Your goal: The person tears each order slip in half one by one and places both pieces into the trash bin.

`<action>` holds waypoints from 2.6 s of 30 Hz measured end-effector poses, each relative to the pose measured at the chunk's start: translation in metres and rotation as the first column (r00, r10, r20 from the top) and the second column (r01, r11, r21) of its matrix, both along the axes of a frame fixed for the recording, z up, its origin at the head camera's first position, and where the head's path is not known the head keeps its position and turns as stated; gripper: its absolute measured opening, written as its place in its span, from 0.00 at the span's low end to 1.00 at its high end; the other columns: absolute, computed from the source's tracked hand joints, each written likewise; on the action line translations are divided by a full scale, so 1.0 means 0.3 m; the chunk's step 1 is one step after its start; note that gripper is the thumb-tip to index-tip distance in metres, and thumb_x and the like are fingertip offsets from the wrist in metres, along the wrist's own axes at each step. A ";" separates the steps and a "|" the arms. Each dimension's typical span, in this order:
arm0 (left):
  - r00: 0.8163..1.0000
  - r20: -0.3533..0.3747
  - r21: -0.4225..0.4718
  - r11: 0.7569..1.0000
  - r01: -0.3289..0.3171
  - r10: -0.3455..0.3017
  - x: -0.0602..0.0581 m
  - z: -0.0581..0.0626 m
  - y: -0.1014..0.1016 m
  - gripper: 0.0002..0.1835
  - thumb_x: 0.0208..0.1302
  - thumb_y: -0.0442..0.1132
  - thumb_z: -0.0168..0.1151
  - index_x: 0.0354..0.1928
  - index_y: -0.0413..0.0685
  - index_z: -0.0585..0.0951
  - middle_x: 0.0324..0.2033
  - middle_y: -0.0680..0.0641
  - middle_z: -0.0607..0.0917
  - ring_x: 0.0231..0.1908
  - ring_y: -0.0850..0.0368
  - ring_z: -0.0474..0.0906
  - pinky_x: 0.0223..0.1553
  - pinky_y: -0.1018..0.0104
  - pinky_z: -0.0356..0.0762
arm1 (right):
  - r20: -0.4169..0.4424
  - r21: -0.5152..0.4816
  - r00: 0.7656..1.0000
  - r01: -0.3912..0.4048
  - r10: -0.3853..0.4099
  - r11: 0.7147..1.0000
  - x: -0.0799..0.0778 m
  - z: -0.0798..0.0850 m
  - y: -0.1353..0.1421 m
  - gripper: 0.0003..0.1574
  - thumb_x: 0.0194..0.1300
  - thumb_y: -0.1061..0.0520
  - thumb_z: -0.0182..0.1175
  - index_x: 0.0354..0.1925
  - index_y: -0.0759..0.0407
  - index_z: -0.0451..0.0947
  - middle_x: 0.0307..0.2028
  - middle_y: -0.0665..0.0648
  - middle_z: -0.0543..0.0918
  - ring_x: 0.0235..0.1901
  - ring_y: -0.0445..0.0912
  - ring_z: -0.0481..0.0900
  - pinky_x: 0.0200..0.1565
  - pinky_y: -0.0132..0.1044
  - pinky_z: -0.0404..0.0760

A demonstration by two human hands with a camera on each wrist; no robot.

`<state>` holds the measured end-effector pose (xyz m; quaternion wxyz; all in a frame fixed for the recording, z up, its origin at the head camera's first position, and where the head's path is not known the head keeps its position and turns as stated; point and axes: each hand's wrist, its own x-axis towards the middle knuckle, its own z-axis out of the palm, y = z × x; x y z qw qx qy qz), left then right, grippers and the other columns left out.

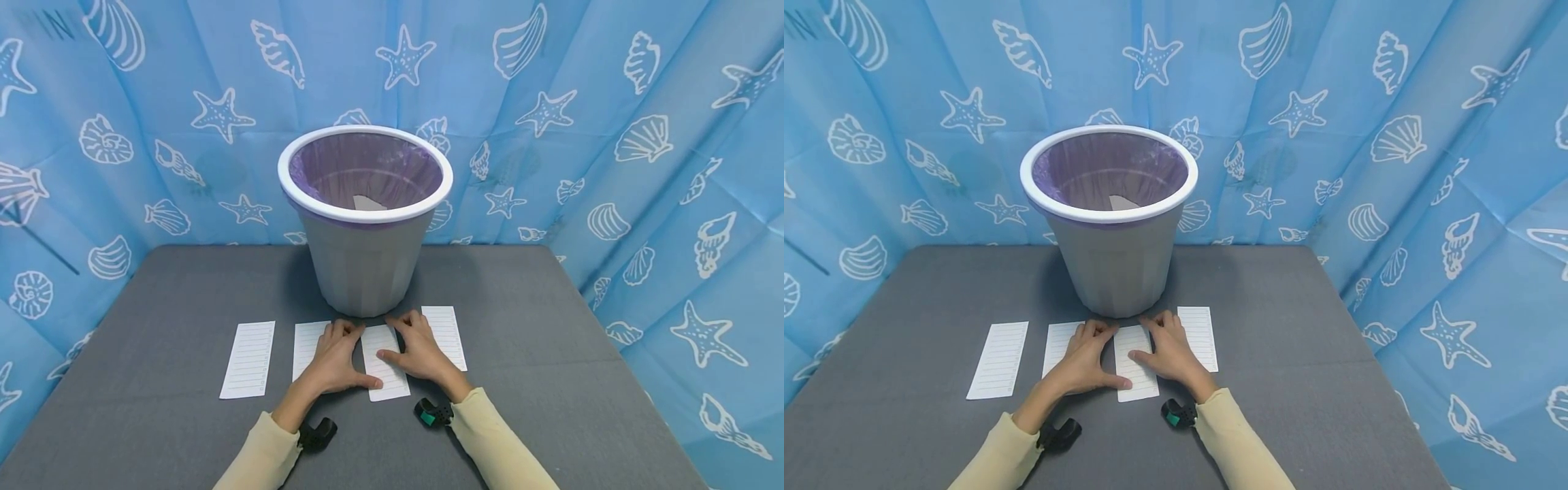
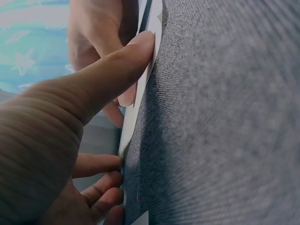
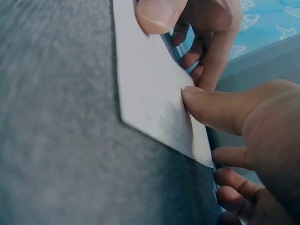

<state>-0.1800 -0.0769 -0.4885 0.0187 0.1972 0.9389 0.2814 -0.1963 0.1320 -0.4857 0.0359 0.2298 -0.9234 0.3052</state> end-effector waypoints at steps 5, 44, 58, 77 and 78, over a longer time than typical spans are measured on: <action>1.000 0.001 0.024 1.000 0.008 -0.008 0.004 0.004 0.002 0.56 0.38 0.63 0.84 0.66 0.37 0.75 0.56 0.36 0.72 0.53 0.41 0.65 0.56 0.42 0.65 | 0.023 -0.029 1.000 0.013 -0.012 0.999 -0.001 -0.003 0.001 0.32 0.56 0.53 0.77 0.55 0.67 0.80 0.47 0.62 0.72 0.49 0.55 0.69 0.52 0.53 0.70; 0.957 0.217 0.598 0.801 0.025 -0.192 -0.016 0.034 -0.011 0.05 0.68 0.31 0.65 0.42 0.35 0.84 0.30 0.48 0.84 0.28 0.60 0.78 0.31 0.69 0.74 | 0.338 -0.659 0.936 0.159 0.100 0.735 -0.002 0.125 0.029 0.36 0.60 0.71 0.69 0.62 0.70 0.63 0.39 0.64 0.86 0.33 0.45 0.84 0.34 0.35 0.79; 0.942 0.271 0.605 0.796 -0.005 -0.200 -0.019 0.054 -0.017 0.08 0.70 0.34 0.64 0.43 0.34 0.84 0.33 0.46 0.85 0.31 0.60 0.80 0.34 0.68 0.76 | 0.242 -0.634 0.970 0.137 0.027 0.762 -0.018 0.119 0.053 0.11 0.70 0.61 0.65 0.45 0.68 0.80 0.41 0.64 0.83 0.32 0.45 0.79 0.35 0.36 0.78; 1.000 0.013 0.538 0.843 -0.004 -0.003 0.012 0.130 -0.004 0.06 0.69 0.37 0.67 0.41 0.41 0.87 0.35 0.48 0.87 0.31 0.61 0.81 0.31 0.67 0.78 | 0.196 -0.664 0.973 0.042 0.120 0.747 -0.019 0.158 0.083 0.18 0.64 0.66 0.68 0.51 0.72 0.79 0.40 0.64 0.85 0.32 0.45 0.81 0.35 0.34 0.79; 1.000 0.002 0.521 0.854 0.005 -0.007 0.013 0.138 -0.006 0.05 0.69 0.37 0.67 0.41 0.42 0.87 0.35 0.49 0.87 0.31 0.61 0.81 0.31 0.67 0.78 | 0.181 -0.651 0.975 0.018 0.132 0.759 -0.019 0.163 0.084 0.18 0.64 0.66 0.68 0.51 0.72 0.79 0.40 0.64 0.85 0.32 0.45 0.81 0.35 0.34 0.79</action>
